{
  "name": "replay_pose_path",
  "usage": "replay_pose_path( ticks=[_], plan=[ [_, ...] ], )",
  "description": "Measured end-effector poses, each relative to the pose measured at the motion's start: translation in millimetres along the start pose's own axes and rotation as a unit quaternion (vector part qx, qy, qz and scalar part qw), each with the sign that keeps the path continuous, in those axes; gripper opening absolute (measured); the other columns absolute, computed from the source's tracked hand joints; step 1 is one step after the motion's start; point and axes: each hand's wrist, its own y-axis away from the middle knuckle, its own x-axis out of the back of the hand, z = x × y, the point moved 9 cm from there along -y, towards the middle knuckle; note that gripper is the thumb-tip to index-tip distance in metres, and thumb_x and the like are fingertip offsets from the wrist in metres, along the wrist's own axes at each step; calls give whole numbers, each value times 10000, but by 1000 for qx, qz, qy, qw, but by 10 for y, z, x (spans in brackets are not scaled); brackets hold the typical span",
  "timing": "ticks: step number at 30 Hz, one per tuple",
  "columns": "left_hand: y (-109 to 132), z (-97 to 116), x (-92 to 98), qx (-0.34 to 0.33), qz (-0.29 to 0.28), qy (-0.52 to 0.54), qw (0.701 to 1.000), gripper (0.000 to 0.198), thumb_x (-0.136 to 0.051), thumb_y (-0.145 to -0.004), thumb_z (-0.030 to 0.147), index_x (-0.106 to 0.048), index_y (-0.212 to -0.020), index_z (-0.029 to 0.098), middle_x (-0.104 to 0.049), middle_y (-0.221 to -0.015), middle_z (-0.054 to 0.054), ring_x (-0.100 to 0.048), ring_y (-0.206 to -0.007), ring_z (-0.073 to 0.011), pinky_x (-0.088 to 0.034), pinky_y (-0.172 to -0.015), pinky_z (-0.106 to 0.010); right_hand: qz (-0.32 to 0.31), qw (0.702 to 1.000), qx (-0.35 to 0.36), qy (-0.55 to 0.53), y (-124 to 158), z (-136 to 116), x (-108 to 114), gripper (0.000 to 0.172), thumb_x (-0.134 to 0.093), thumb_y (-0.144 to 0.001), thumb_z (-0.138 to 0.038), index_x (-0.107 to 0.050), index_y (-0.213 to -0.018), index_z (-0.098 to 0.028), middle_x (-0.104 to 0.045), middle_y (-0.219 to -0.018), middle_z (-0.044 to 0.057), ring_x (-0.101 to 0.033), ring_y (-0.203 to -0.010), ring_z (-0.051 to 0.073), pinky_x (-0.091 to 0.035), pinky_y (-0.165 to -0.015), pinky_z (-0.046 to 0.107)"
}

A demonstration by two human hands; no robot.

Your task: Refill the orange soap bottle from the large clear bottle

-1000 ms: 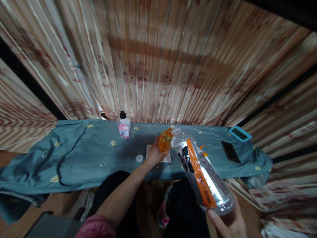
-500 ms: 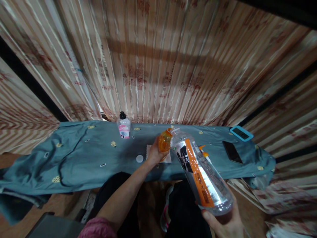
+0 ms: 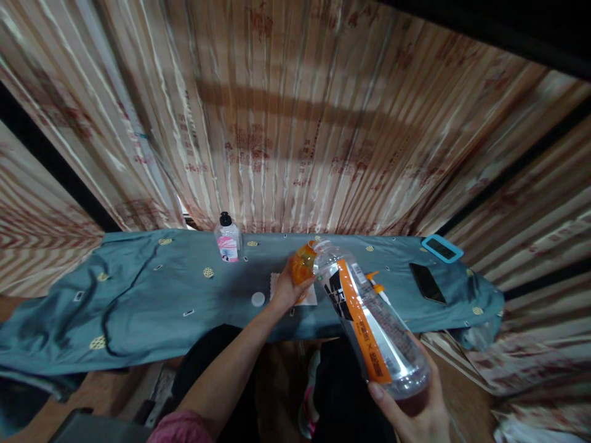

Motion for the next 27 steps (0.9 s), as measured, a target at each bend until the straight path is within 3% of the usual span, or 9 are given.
replay_pose_path(
  ticks=[5, 18, 27],
  plan=[
    [6, 19, 12, 18, 3, -10, 1000, 518, -768, -688, 381, -555, -1119, 190, -712, -1046, -78, -687, -941, -259, -535, -834, -372, 4, 1000, 6, 18, 11, -51, 0, 1015, -802, -514, -558, -410, -1368, -175, -587, -1268, 129, -598, -1110, 279, -468, -962, 377],
    [14, 21, 16, 24, -1, 0, 1000, 487, -775, -676, 280, -561, -1105, 194, -714, -1045, -56, -690, -939, -250, -539, -847, -379, 3, 999, 14, 35, 34, -73, 5, 1059, -788, -532, -595, -383, -1408, -159, -552, -1294, 143, -591, -1102, 274, -464, -945, 362],
    [3, 11, 10, 25, 8, 8, 1000, 485, -785, -661, 275, -574, -1089, 190, -716, -1065, -62, -692, -955, -251, -549, -865, -387, 12, 996, 55, 72, 17, -118, 32, 1012, -766, -548, -613, -405, -1376, -157, -513, -1350, 154, -528, -1212, 317, -380, -1060, 435]
  ],
)
